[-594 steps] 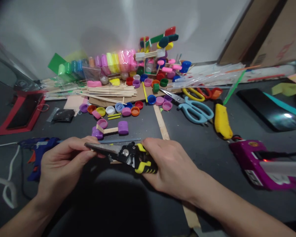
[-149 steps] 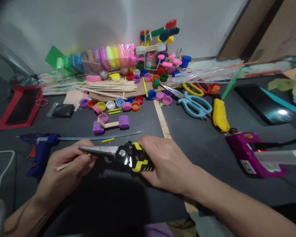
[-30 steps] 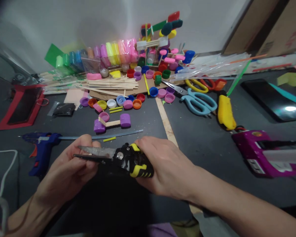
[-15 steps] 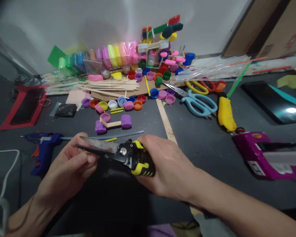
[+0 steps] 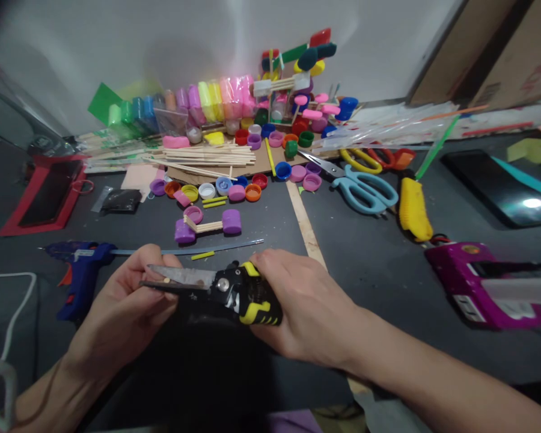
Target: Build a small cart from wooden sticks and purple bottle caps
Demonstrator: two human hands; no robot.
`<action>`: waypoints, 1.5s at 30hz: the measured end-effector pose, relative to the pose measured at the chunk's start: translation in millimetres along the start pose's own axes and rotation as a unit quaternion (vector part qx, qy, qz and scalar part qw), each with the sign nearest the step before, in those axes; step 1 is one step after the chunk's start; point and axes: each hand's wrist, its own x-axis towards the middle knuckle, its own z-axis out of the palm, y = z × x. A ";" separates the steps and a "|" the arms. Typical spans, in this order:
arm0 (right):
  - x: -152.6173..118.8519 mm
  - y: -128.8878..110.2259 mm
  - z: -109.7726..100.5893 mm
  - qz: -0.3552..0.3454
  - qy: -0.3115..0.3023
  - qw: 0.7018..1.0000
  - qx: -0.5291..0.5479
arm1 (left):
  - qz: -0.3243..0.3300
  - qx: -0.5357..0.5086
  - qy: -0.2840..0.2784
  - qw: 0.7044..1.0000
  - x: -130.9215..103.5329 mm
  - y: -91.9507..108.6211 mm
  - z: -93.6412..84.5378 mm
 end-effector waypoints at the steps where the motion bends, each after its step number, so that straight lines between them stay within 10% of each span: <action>1: 0.6 -0.4 -0.4 0.003 -0.006 1.000 0.004 | 0.001 0.001 0.002 1.000 -0.2 -0.1 0.1; 45: -1.4 4.0 0.0 0.002 0.036 0.999 -0.015 | 0.004 0.011 0.014 1.000 -2.4 -2.9 -1.5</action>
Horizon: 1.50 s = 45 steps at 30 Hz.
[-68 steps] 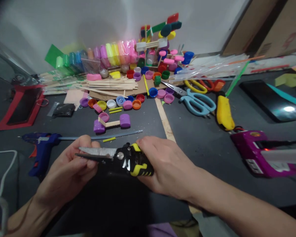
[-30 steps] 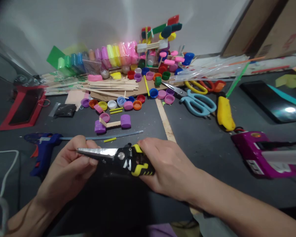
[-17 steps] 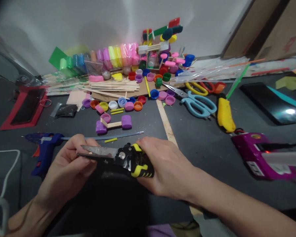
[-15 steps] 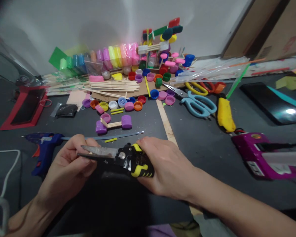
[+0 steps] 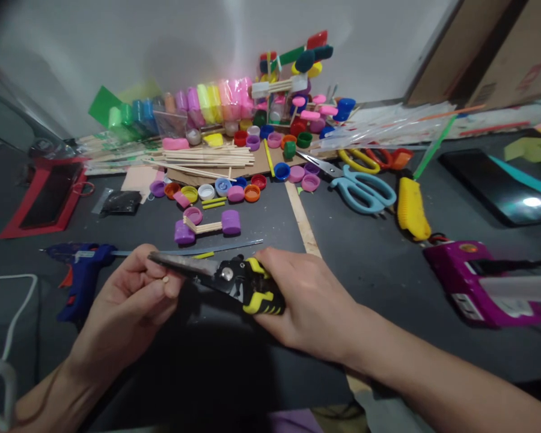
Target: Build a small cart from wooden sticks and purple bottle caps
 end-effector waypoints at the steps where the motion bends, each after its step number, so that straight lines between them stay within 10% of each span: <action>1: 0.5 0.5 0.4 0.009 0.003 1.000 0.008 | -0.005 0.003 -0.001 1.000 -0.1 0.1 0.1; 45: 0.6 -0.8 1.9 -0.023 -0.019 1.000 0.000 | -0.096 -0.119 -0.145 0.978 -3.1 2.7 -3.9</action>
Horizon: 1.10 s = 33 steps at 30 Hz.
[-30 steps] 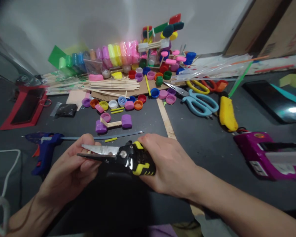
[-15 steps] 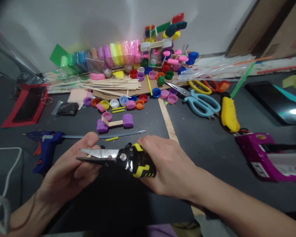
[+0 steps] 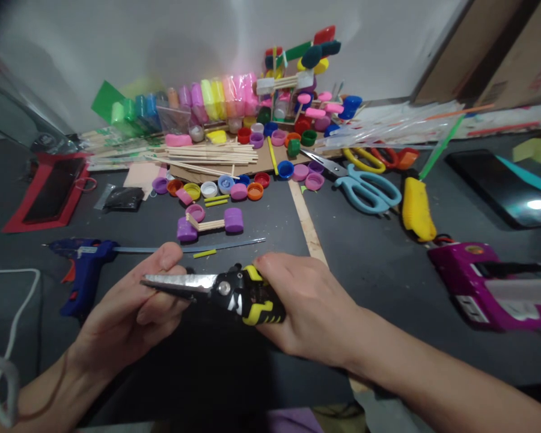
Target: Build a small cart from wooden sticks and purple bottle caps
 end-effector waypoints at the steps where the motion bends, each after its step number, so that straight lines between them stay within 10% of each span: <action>1: 0.1 0.6 0.3 0.009 -0.003 1.000 0.007 | 0.003 0.003 0.002 1.000 0.1 0.1 -0.1; 26: 1.8 0.8 -1.2 0.010 -0.008 1.000 0.010 | 0.007 0.007 0.008 1.000 -0.5 0.0 -0.8; 33: 3.5 5.0 1.9 0.058 0.017 0.998 0.032 | -0.035 -0.029 0.122 0.991 6.9 1.5 -0.5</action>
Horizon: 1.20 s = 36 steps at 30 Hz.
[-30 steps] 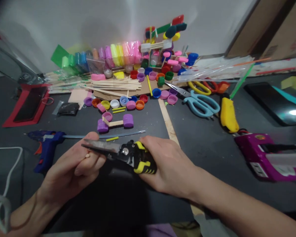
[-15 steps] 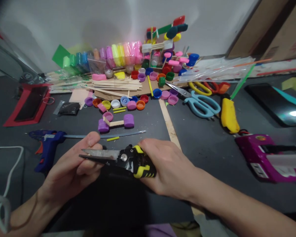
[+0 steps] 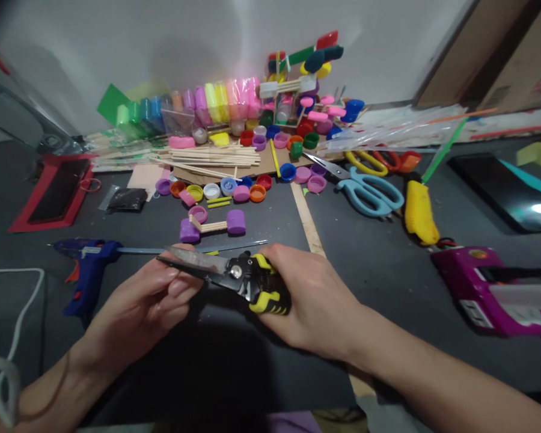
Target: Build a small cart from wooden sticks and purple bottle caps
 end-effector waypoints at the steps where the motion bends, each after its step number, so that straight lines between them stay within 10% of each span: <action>1: 0.4 -0.1 -0.2 0.008 0.001 1.000 -0.004 | -0.006 -0.020 0.025 0.999 2.1 0.8 1.1; 16: 1.8 -0.6 -4.4 0.034 0.003 0.999 -0.015 | -0.003 -0.050 0.098 0.994 4.8 3.8 11.2; 36: -1.2 0.8 -3.7 0.031 -0.003 0.999 -0.013 | 0.011 0.089 -0.008 0.996 7.7 -6.4 -1.0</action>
